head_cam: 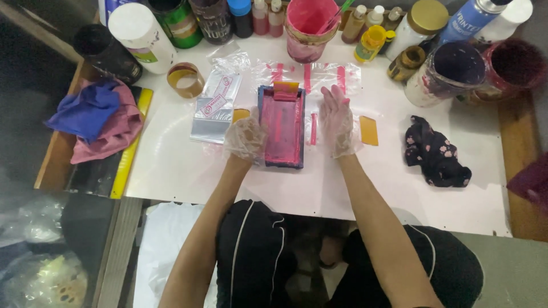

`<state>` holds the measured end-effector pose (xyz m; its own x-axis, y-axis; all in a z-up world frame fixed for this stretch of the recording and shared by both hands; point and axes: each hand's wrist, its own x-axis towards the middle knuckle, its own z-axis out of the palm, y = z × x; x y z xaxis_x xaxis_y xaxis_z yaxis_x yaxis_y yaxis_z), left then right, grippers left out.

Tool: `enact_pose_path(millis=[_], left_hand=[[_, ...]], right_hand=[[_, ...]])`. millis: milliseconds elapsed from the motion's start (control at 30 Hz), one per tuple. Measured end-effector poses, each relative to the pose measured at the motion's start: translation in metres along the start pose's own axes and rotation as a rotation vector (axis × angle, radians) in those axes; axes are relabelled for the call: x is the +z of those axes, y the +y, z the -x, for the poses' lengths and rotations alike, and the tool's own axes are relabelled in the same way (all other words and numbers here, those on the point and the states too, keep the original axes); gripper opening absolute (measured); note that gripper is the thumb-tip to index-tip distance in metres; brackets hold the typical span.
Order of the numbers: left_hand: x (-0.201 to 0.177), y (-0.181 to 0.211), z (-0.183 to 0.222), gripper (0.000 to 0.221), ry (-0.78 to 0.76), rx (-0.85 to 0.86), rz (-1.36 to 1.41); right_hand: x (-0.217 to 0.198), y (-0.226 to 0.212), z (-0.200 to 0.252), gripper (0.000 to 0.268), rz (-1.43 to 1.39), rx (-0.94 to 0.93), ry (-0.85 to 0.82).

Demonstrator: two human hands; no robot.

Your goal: The person, wearing gloves, uses a small scraper to spread pink ink across a screen printing frame and then wipes the tool with a dark cloth.

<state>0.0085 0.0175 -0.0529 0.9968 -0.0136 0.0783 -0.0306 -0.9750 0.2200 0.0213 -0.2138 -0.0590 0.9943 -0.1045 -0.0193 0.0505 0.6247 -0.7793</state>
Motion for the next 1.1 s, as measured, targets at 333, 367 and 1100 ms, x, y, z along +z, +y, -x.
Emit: enact_pose_path(millis=[333,367,1100], left_hand=[[0.017,-0.013,-0.005,0.047,0.064,-0.114,0.127],[0.012,-0.01,-0.001,0.044,0.19,-0.073,0.125],[-0.175,-0.006,-0.03,0.045,0.2,-0.078,0.366]], right_hand=[[0.042,-0.029,0.021,0.065,0.041,-0.032,0.068],[0.05,-0.039,0.025,0.063,0.082,-0.015,0.094],[0.023,-0.026,0.003,0.083,-0.032,0.069,0.161]])
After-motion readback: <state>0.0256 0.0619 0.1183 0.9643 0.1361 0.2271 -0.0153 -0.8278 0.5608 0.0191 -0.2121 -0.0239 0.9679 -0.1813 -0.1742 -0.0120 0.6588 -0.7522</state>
